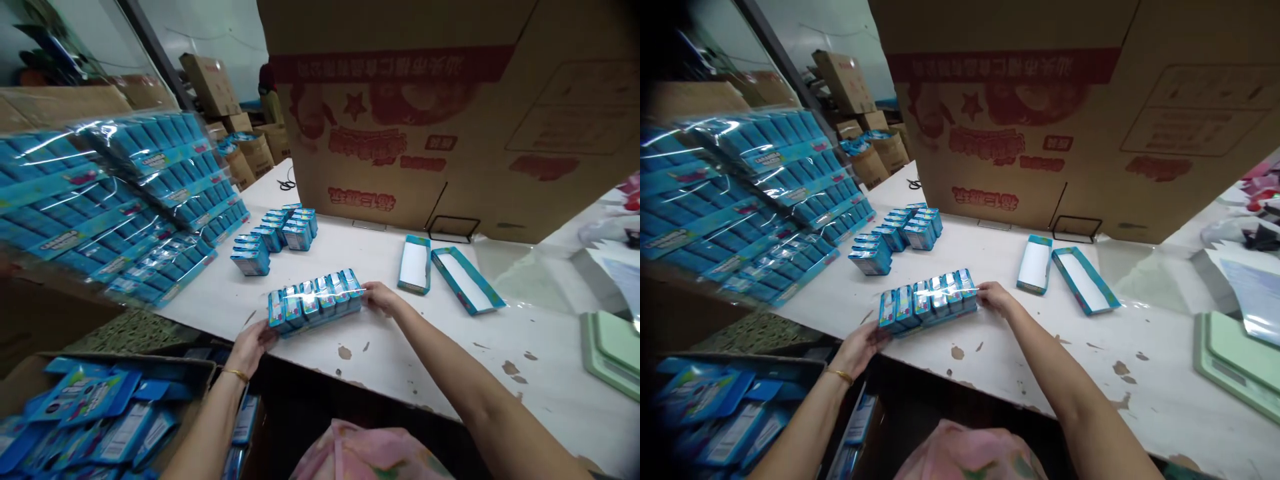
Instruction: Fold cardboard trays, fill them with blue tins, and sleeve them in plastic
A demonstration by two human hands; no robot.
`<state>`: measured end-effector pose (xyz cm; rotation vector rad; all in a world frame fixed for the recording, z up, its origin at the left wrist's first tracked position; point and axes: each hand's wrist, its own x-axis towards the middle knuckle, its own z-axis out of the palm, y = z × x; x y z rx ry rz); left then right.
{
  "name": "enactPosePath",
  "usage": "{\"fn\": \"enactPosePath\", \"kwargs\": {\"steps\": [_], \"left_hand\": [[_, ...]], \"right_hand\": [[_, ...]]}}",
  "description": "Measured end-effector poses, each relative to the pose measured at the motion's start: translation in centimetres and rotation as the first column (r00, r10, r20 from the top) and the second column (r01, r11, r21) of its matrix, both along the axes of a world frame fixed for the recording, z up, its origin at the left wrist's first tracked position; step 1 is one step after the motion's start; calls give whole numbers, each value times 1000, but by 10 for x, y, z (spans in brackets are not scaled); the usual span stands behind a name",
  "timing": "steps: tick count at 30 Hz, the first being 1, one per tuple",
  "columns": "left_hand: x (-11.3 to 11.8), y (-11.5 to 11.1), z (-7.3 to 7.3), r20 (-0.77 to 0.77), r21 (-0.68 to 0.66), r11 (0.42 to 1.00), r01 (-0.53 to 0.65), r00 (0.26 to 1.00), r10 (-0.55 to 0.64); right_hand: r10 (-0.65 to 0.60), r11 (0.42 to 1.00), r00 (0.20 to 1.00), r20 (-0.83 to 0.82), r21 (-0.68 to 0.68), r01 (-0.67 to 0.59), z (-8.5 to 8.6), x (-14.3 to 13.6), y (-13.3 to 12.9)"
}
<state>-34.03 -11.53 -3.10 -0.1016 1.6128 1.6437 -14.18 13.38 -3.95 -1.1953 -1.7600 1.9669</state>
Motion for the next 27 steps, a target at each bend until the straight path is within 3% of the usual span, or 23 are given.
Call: {"fn": "enactPosePath", "kwargs": {"steps": [3, 7, 16, 19, 22, 27], "left_hand": [[6, -3, -12, -52, -14, 998, 61, 997, -62], [6, -5, -15, -121, -2, 987, 158, 980, -157], [3, -8, -17, -139, 44, 984, 175, 976, -167], [-3, -8, -4, -87, 41, 994, 101, 991, -97], [-9, -5, 17, -102, 69, 997, 32, 995, -25], [-13, 7, 45, -165, 93, 987, 134, 979, -118]], "right_hand": [[49, 998, 999, 18, 43, -49, -6, -2, -5], [111, 989, 993, 50, 95, -115, -9, -2, -4], [125, 979, 988, 89, 152, -137, -17, -4, 0], [96, 988, 994, 49, 114, -101, -1, 1, 0], [69, 992, 997, -17, 103, -67, 25, 5, 1], [92, 966, 992, 82, 234, -109, 61, 1, 0]]}}
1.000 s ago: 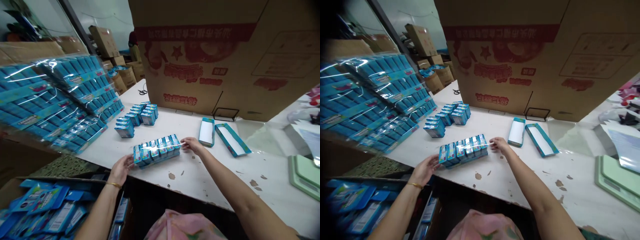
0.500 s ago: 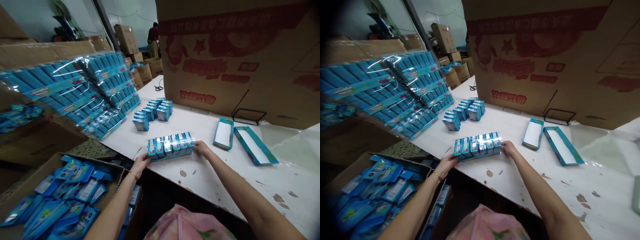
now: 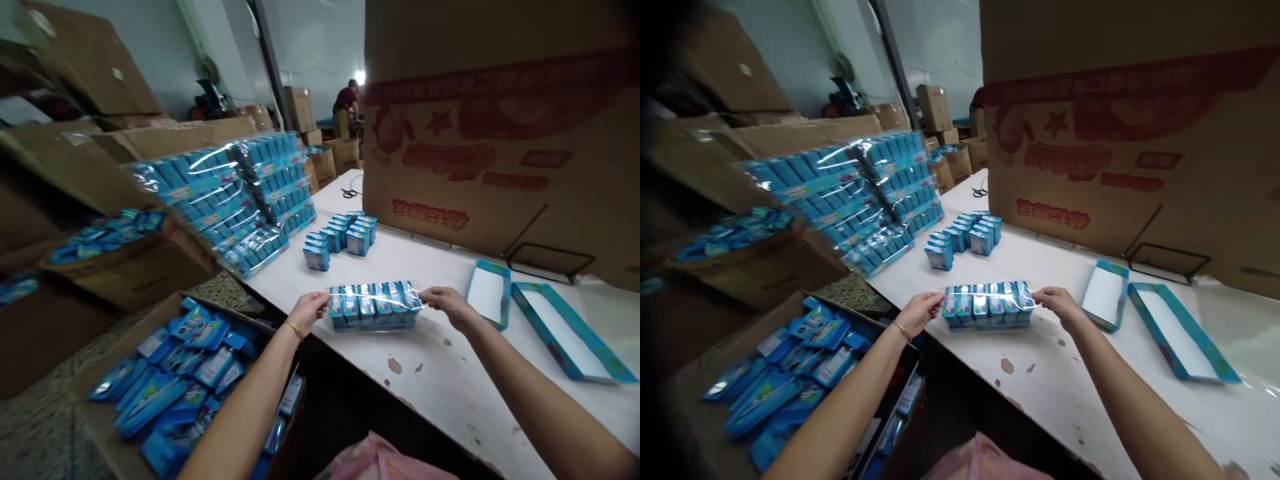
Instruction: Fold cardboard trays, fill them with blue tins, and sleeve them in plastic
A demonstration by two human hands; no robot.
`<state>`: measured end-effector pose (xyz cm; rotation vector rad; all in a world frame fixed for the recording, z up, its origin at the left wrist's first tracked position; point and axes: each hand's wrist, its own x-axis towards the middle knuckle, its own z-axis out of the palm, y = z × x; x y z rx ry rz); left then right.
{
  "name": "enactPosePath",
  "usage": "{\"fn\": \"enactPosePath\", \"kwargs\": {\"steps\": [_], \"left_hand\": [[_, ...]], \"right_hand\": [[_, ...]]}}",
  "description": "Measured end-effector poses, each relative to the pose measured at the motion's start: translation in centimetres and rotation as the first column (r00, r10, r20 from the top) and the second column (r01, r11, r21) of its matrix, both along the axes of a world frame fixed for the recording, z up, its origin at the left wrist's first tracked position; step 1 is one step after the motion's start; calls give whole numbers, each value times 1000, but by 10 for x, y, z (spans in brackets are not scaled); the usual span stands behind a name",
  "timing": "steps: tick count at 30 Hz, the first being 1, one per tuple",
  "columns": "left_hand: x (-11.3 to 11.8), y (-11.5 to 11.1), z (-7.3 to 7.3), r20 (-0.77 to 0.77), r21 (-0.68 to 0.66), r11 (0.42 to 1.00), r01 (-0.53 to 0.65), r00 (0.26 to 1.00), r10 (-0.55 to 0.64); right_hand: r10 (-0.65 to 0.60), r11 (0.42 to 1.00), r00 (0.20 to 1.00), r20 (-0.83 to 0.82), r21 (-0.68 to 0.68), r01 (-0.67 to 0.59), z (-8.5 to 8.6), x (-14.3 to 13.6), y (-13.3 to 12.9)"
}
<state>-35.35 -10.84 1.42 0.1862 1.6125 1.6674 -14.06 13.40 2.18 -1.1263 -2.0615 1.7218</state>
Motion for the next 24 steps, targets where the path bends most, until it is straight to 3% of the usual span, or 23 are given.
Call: {"fn": "enactPosePath", "kwargs": {"steps": [5, 9, 13, 16, 19, 24], "left_hand": [[-10, -3, 11, -57, 31, 999, -36, 998, 38], [-39, -31, 38, -121, 94, 990, -104, 986, 115], [-91, -77, 82, -243, 146, 953, -267, 924, 296], [-133, -108, 106, -290, 158, 905, -396, 857, 426], [-174, -129, 114, -309, 168, 843, -511, 785, 537], [-244, -136, 102, -324, 174, 771, -612, 704, 632]], "right_hand": [[91, 989, 996, 4, 119, -91, 30, -25, -4], [175, 969, 984, -31, 180, -167, 70, -84, -9], [294, 920, 954, -58, 288, -266, 108, -183, -26], [329, 861, 944, 19, 405, -309, 124, -269, -48], [322, 814, 943, 82, 484, -320, 130, -352, -73], [304, 787, 949, 82, 541, -298, 121, -467, -106]]}}
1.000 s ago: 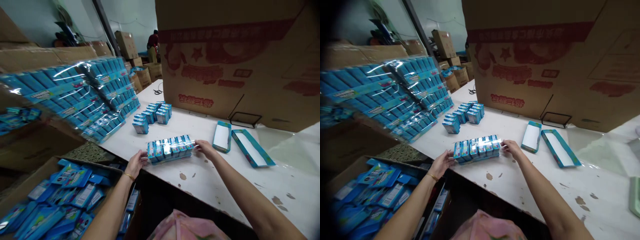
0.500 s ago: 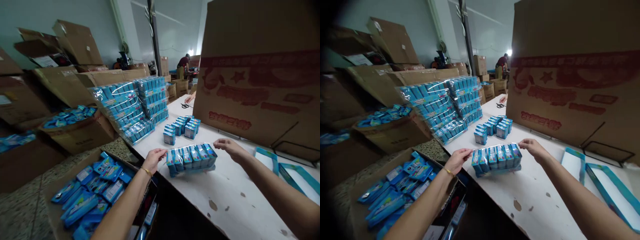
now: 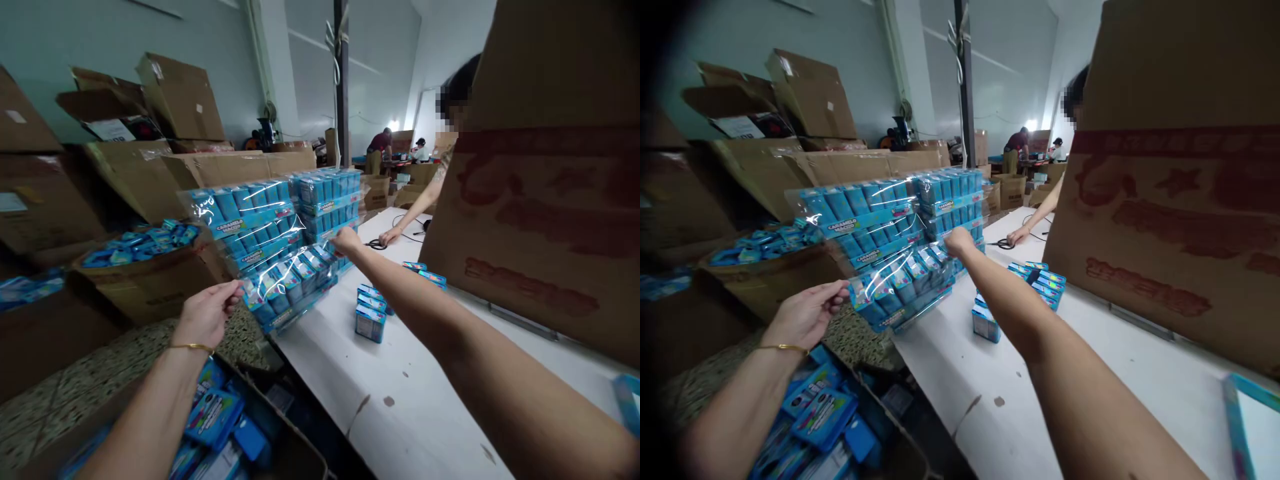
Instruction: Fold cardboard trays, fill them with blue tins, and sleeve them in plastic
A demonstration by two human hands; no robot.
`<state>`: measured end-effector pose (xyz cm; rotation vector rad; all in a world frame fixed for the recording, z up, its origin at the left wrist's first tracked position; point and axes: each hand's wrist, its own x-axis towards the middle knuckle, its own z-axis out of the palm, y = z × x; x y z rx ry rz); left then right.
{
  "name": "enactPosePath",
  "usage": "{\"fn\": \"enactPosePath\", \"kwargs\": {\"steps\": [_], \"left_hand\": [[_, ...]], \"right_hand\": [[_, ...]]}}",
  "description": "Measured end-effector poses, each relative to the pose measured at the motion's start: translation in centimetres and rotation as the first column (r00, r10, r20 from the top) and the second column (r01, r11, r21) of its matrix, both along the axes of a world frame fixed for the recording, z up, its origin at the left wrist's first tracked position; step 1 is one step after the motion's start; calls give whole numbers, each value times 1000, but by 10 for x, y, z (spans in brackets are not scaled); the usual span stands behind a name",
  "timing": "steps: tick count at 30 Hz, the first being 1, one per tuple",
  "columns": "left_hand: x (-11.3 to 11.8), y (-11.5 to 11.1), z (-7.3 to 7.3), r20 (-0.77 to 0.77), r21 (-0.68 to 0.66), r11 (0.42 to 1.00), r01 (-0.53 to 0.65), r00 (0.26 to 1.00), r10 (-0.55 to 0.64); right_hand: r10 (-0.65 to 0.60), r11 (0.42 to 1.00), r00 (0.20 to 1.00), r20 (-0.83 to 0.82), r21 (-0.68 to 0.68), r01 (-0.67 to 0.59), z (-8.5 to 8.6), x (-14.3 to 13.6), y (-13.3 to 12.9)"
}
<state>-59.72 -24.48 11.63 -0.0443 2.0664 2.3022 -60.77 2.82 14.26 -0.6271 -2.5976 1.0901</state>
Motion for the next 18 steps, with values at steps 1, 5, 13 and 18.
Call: {"fn": "enactPosePath", "kwargs": {"steps": [1, 5, 13, 18], "left_hand": [[-13, 1, -4, 8, -8, 1000, -3, 1000, 3], [-44, 5, -22, 26, -159, 986, -50, 998, 55], [9, 62, -66, -531, -822, 523, -226, 636, -559], [-8, 115, -131, -94, -875, 380, 301, 663, -742]], "right_hand": [[-6, 1000, 1000, -10, 10, 6, -4, -17, -3], [14, 999, 995, -94, 36, -11, -24, -55, 0], [265, 961, 942, -205, -18, -275, -84, 66, 7], [509, 846, 852, -121, -115, -521, -141, 224, -39]]}}
